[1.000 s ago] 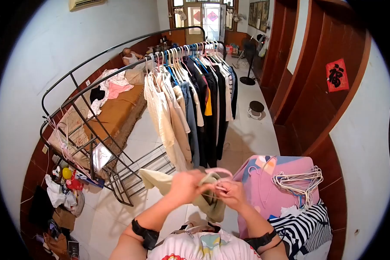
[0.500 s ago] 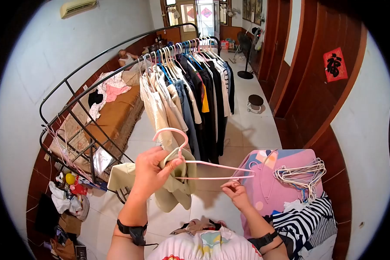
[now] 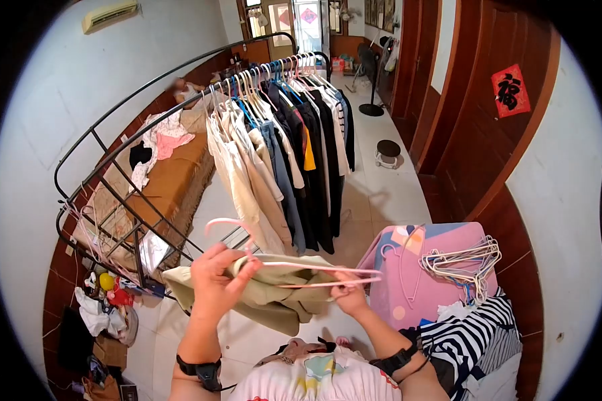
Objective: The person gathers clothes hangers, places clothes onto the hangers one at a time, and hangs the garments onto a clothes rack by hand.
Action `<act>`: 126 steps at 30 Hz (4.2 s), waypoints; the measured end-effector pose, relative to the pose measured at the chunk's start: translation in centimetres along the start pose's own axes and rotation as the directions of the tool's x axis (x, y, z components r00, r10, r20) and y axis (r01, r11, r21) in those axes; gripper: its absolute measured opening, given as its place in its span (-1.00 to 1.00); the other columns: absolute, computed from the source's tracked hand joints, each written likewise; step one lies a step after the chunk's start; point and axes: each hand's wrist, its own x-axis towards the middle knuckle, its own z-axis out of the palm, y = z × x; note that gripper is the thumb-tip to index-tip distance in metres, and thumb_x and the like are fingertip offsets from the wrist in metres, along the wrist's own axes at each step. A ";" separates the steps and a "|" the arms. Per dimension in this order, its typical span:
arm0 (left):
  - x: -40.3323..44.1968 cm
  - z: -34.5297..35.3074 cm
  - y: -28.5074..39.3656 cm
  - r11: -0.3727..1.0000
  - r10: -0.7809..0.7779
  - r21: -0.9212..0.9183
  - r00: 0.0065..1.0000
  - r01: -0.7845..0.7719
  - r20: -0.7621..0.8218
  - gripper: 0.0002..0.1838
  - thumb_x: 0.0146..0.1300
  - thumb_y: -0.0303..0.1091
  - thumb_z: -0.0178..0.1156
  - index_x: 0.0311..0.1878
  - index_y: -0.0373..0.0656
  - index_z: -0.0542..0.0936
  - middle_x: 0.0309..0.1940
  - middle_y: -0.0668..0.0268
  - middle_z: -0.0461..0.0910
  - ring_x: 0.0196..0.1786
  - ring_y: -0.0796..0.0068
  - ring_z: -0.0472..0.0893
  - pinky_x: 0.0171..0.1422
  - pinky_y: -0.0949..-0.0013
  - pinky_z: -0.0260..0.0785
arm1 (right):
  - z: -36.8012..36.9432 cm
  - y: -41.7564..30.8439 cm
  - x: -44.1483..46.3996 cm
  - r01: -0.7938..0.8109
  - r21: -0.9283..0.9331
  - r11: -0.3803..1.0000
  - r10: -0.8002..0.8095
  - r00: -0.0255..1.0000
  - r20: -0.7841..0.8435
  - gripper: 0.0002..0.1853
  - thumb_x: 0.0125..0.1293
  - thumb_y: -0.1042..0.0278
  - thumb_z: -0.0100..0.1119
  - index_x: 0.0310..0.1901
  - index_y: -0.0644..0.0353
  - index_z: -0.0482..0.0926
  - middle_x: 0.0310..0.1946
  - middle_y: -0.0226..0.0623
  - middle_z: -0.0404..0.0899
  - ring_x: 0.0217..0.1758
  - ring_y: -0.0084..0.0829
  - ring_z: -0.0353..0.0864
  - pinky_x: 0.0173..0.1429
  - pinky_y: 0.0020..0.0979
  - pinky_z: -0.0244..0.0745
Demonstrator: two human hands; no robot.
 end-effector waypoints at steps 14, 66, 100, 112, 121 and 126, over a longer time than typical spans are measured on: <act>-3.4 0.2 -5.3 0.989 0.041 0.140 0.997 -0.049 0.058 -0.66 -0.13 -0.28 0.39 -0.68 -0.19 0.39 -0.74 0.27 0.28 -0.67 0.34 0.32 -0.59 0.31 0.11 | -4.4 -3.5 2.3 -0.011 -0.001 1.000 0.011 0.987 -0.162 -0.76 0.05 0.67 0.08 -0.25 0.30 0.66 -0.24 -0.25 0.62 -0.32 -0.41 0.59 -0.26 -0.47 0.45; -7.3 0.7 -11.7 0.855 -0.203 -0.385 0.908 0.347 0.368 -0.85 0.24 -0.40 0.24 -0.18 -0.21 0.69 -0.43 0.35 0.56 -0.37 0.57 0.48 -0.22 0.46 0.34 | -5.7 -13.5 4.1 0.263 -0.384 0.885 -0.181 0.955 0.237 -0.79 0.05 0.49 0.21 -0.24 0.05 0.66 -0.52 -0.31 0.55 -0.46 -0.22 0.56 -0.39 -0.30 0.42; -20.5 7.5 -19.7 0.985 -0.169 0.041 0.898 0.167 0.407 -0.94 0.00 -0.44 0.28 -0.41 -0.16 0.63 -0.47 0.13 0.56 -0.36 0.10 0.55 -0.28 0.13 0.36 | -1.7 -3.9 -1.5 0.050 -0.643 0.764 0.305 0.851 0.428 -0.65 -0.02 0.52 0.09 -0.14 0.10 0.66 -0.17 -0.12 0.66 -0.07 -0.07 0.63 0.03 -0.22 0.53; -4.7 -4.1 -14.2 0.944 -0.285 -0.121 0.942 0.308 0.176 -0.70 -0.02 -0.37 0.42 -0.14 0.01 0.72 -0.54 0.29 0.52 -0.48 0.32 0.51 -0.36 0.34 0.33 | -0.8 -18.1 7.5 0.079 -0.383 0.921 0.067 0.932 0.356 -0.65 0.08 0.25 0.37 -0.07 0.09 0.63 -0.26 -0.23 0.60 -0.26 -0.18 0.62 -0.17 -0.28 0.48; -1.7 -5.6 -17.2 0.882 -0.219 -0.336 0.918 0.332 0.332 -0.69 0.07 -0.33 0.41 -0.06 -0.01 0.70 -0.45 0.31 0.60 -0.41 0.47 0.53 -0.29 0.42 0.35 | 3.2 -19.0 10.1 0.087 -0.277 0.957 -0.011 0.964 0.265 -0.75 0.19 0.32 0.29 -0.13 0.24 0.64 -0.39 -0.19 0.59 -0.36 -0.25 0.59 -0.26 -0.39 0.44; 1.1 -6.1 -18.2 0.879 -0.197 -0.346 0.910 0.328 0.364 -0.83 0.19 -0.43 0.32 -0.18 -0.27 0.67 -0.39 0.42 0.57 -0.26 0.64 0.50 -0.17 0.52 0.34 | 4.1 -18.2 12.6 0.053 -0.175 0.983 -0.019 0.982 0.189 -0.79 0.18 0.33 0.32 -0.19 0.25 0.66 -0.40 -0.24 0.62 -0.38 -0.41 0.60 -0.26 -0.44 0.44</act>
